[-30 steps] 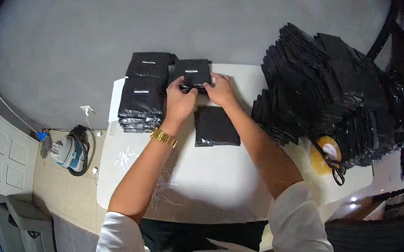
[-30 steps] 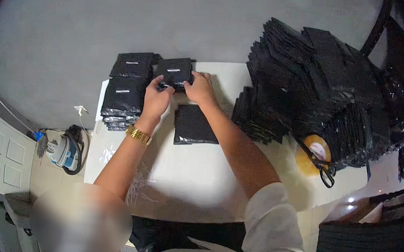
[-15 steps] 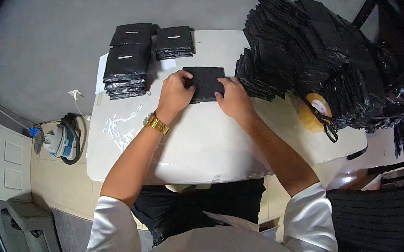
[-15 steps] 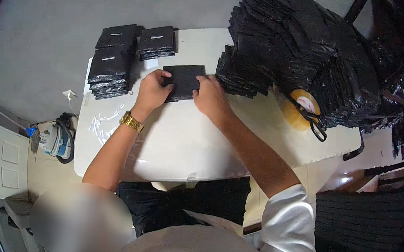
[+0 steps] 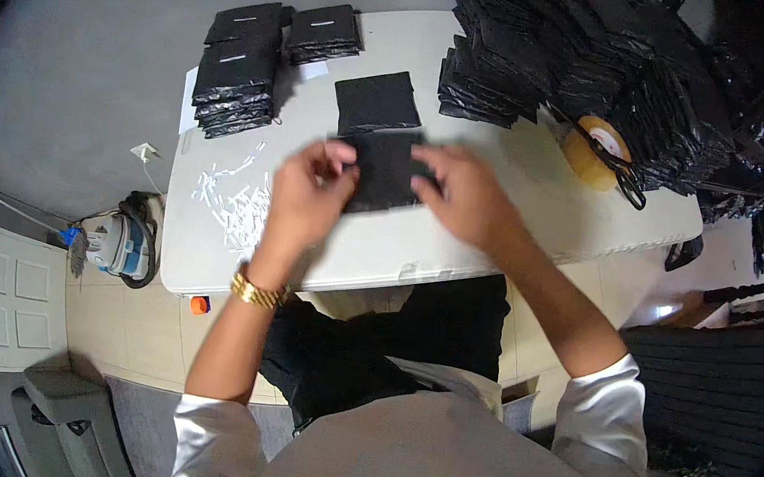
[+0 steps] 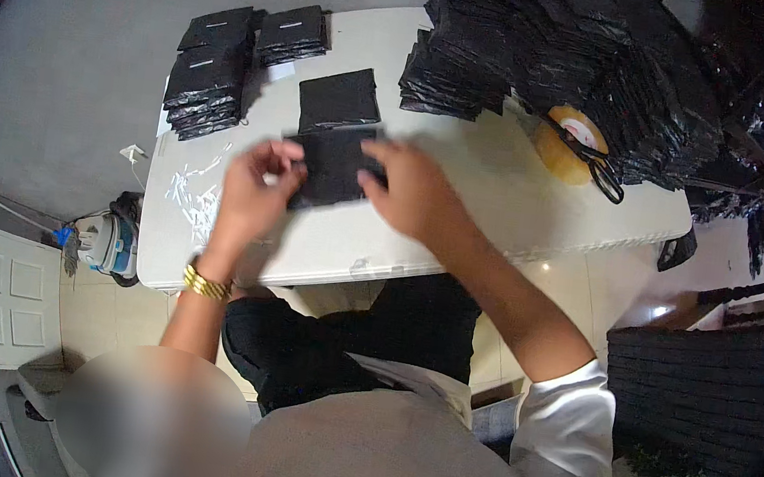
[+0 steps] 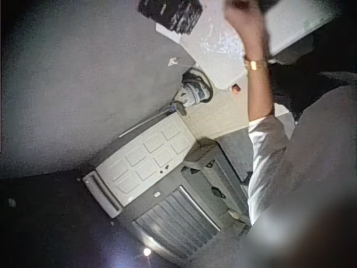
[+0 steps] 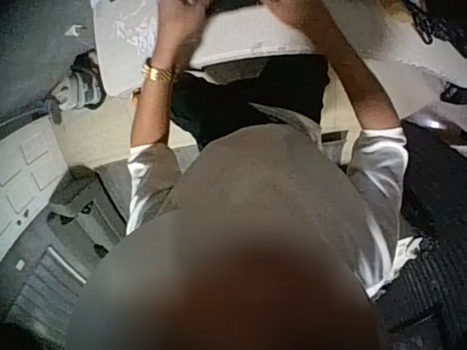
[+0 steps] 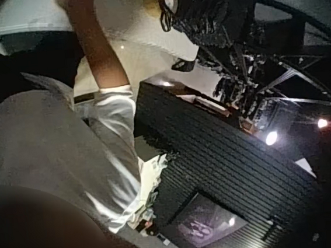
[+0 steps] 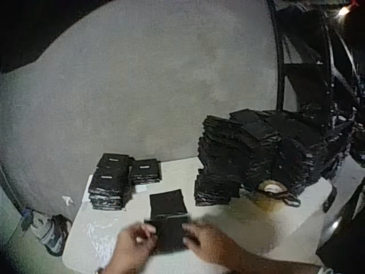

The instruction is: Applying small white labels to black plastic mailer bags on a table.

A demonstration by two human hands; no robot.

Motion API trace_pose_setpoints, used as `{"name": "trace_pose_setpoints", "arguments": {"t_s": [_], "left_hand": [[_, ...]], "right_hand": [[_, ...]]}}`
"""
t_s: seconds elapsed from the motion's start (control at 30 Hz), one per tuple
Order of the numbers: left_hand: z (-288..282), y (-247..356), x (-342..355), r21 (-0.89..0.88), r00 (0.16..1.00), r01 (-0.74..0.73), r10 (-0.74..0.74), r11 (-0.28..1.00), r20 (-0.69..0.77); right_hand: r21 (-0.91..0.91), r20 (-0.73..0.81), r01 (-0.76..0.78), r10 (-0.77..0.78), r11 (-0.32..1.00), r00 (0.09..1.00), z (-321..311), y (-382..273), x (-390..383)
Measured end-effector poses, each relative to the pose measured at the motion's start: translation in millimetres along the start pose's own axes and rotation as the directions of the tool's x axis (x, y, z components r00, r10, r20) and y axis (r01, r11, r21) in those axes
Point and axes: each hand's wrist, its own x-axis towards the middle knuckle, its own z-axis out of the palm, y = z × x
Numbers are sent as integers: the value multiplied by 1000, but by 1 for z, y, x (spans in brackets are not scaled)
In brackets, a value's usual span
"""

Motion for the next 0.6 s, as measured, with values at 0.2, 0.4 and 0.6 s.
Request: {"name": "trace_pose_setpoints", "arguments": {"t_s": [0.2,0.4,0.6], "left_hand": [[1,13,-37,467,973,-213,229,858,23],[42,-3,-39,578,943,-323,205,750,261],[29,-20,-35,568,913,-394,238,722,331]], "right_hand": [[-176,190,4,30,984,981,-7,-8,-12],[-352,205,430,-380,831,902,30,13,12],[-257,285,355,-280,899,917,38,18,5]]}}
